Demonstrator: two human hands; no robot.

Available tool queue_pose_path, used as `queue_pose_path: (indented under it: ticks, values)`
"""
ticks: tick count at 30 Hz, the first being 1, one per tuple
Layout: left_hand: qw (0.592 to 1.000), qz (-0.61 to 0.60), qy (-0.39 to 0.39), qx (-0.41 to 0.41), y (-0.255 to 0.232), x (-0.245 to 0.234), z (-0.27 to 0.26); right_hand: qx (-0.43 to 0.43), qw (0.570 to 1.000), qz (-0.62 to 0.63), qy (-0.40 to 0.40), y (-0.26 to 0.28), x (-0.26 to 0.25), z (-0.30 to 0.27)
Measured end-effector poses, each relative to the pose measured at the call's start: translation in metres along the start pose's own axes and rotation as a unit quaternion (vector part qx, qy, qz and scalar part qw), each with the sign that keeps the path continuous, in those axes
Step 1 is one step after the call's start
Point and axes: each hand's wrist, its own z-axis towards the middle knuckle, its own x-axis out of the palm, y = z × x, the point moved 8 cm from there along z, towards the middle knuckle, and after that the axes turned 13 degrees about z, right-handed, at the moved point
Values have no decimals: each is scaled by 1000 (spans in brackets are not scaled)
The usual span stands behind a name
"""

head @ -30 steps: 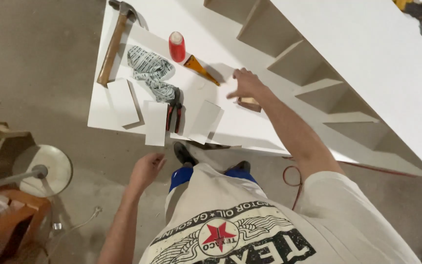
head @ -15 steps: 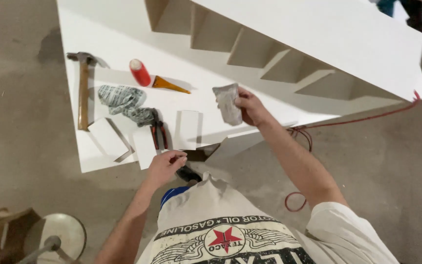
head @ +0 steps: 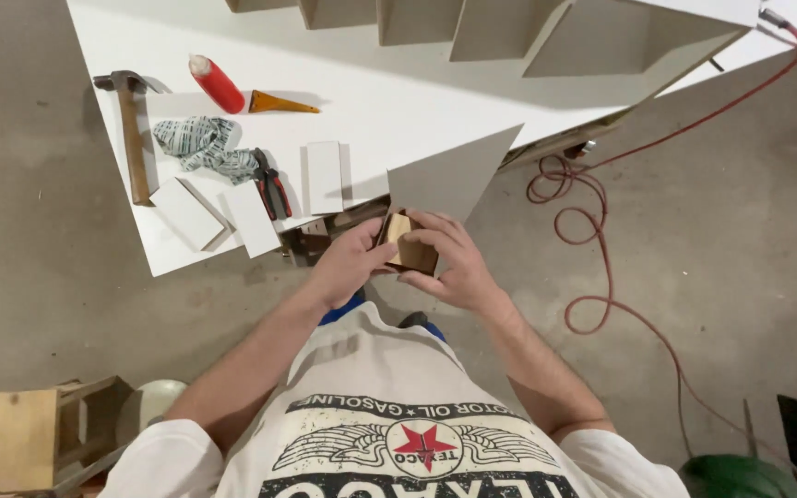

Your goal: The person uses a utility knife to trim the edges of a white rectangular board, then sands the edges with a sanding block. They repeat this process on another white board, sanding the edges and placing the finished pieces on a workbench.

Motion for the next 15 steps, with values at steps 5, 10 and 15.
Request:
queue_pose_path:
  ticks: [5, 10, 15]
  values:
    - [998, 22, 57, 0, -9, 13, -18, -98, 991, -93, -25, 23, 6, -29]
    - [994, -12, 108, 17, -3, 5, -19, -116, 985, -110, -61, 33, 28, -32]
    - [982, 134, 106, 78, -17, -37, -30, -55, 983, -164, -67, 38, 71, -10]
